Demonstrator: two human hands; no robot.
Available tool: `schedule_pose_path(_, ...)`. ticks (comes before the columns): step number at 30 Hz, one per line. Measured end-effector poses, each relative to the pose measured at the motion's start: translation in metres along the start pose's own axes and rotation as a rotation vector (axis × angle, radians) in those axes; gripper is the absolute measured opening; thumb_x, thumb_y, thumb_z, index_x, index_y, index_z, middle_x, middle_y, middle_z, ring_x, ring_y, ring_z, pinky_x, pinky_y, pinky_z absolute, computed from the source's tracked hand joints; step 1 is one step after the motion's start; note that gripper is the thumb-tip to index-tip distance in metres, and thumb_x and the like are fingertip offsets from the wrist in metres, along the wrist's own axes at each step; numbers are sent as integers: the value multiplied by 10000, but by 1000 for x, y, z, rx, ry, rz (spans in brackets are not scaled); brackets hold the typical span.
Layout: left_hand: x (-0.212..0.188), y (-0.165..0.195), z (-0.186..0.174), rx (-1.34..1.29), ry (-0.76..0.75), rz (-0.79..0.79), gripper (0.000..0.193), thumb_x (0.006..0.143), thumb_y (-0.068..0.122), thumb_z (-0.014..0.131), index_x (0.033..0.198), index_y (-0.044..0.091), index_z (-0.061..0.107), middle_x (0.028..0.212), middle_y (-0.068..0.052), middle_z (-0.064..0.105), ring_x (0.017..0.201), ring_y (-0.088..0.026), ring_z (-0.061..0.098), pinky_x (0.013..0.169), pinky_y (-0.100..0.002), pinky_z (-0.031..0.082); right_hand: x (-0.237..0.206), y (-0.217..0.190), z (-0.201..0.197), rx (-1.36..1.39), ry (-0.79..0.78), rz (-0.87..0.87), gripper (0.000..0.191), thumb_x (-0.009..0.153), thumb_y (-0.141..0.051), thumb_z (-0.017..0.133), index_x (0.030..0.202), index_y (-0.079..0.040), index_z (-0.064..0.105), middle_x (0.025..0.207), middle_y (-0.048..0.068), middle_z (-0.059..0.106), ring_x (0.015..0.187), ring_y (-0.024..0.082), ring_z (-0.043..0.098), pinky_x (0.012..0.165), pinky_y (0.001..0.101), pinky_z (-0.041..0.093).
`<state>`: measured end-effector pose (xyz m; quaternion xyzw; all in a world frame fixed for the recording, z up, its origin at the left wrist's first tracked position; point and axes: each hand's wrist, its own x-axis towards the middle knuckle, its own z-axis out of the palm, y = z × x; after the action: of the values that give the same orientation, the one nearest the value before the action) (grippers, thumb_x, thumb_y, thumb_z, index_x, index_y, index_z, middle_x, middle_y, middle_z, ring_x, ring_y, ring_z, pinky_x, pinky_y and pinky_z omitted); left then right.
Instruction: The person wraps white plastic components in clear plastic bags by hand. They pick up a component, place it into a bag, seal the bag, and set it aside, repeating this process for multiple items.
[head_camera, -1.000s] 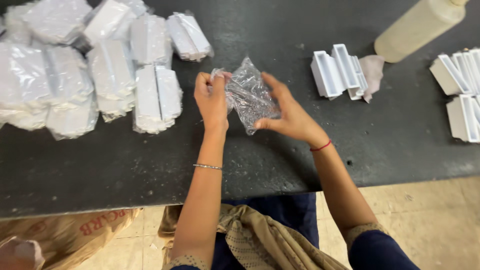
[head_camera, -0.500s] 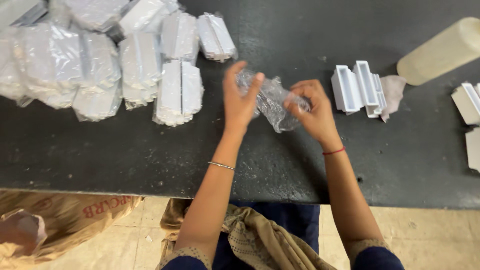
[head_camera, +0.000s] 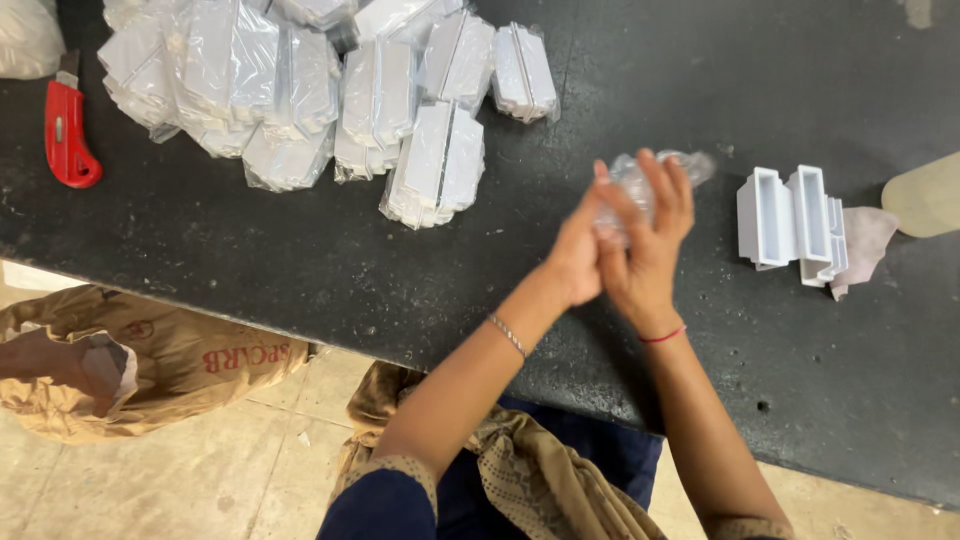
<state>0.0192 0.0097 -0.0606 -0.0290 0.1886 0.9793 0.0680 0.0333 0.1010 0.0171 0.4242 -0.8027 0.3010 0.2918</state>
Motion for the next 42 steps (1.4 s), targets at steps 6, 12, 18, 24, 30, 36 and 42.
schedule_pose_path(6,-51,-7,22,650,-233,135,832,1112,682,353,1660,75,201,1731,-86,187,1573,-142,200,1283,-374,217,-12,42,-6,254,81,273,182,1042,-108,478,1126,-6,603,1173,135,606,1054,256,572,933,378,477)
schedule_pose_path(12,-97,86,17,1888,618,825,540,991,386,757,1421,125,561,1515,-124,516,1415,-315,488,1174,-453,362,-13,89,-12,289,166,498,332,1195,-232,458,953,-13,520,812,46,541,751,140,506,686,315,419)
schedule_pose_path(18,-96,121,7,1996,1012,767,897,701,230,909,1445,78,431,1458,-202,371,1284,-453,415,1048,-560,355,-12,92,-7,267,68,590,498,1088,-429,634,814,-36,497,707,16,467,680,94,428,576,297,380)
schedule_pose_path(24,-98,115,2,1899,924,938,826,786,141,851,1491,54,429,1501,-218,363,1311,-444,439,1084,-532,373,-17,100,-16,604,-1,818,570,1107,-472,583,715,-74,469,672,-28,477,626,51,453,566,265,386)
schedule_pose_path(30,-61,106,17,920,289,416,519,978,318,642,1404,38,549,1321,-92,614,1217,-167,570,1047,-323,437,-9,91,-32,738,-70,803,222,991,-257,675,898,-72,593,648,-24,547,590,62,587,570,250,497)
schedule_pose_path(36,9,74,40,921,212,40,509,945,311,621,1378,44,621,1132,-50,677,967,-130,616,792,-286,483,-3,83,-51,601,35,733,224,991,-165,691,1189,-69,734,846,-14,648,718,75,589,643,242,497)
schedule_pose_path(42,13,43,34,1034,94,146,427,984,247,613,1352,32,640,1241,-77,690,1107,-128,637,935,-274,499,-2,88,-57,377,51,616,220,927,-129,780,1146,-105,777,1009,34,666,832,137,653,676,275,539)
